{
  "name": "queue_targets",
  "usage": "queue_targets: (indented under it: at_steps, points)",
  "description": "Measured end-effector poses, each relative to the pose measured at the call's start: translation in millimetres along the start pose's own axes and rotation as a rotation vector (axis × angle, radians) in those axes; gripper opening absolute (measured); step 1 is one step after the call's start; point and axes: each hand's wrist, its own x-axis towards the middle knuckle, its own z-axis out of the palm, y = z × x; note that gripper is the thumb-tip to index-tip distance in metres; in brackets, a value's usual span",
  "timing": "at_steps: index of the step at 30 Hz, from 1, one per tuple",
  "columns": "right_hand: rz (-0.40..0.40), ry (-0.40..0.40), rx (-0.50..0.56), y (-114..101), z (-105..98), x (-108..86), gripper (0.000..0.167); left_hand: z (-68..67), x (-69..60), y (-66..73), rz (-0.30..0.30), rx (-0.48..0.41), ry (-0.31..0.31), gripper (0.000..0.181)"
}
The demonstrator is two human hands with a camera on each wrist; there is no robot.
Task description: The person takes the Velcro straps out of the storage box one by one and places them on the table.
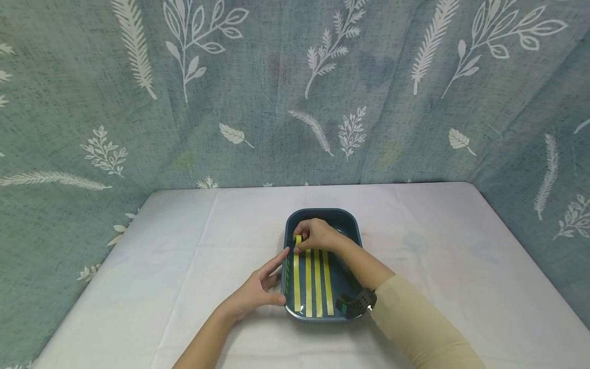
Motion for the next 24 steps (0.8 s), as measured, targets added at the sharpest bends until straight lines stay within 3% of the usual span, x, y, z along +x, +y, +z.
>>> queue_targets:
  at_steps: [7, 16, 19, 24]
  points:
    - [-0.027, 0.031, -0.024, -1.5, -3.1, -2.4, 0.034, 0.0, -0.2, -0.1, 0.000, 0.003, 0.002, 0.095]
    - [-0.065, 0.113, 0.080, -1.1, -5.9, -3.6, 0.032, -0.1, 0.6, -1.8, 0.004, -0.006, -0.009, 0.096]
    - [-0.072, 0.113, 0.179, -2.7, -7.7, -3.7, 0.031, -0.4, 0.9, -1.7, 0.007, -0.007, -0.015, 0.095]
    - [-0.035, 0.086, 0.431, -4.8, -9.7, -2.2, 0.039, -0.3, 0.2, -0.8, 0.006, -0.007, -0.019, 0.094]
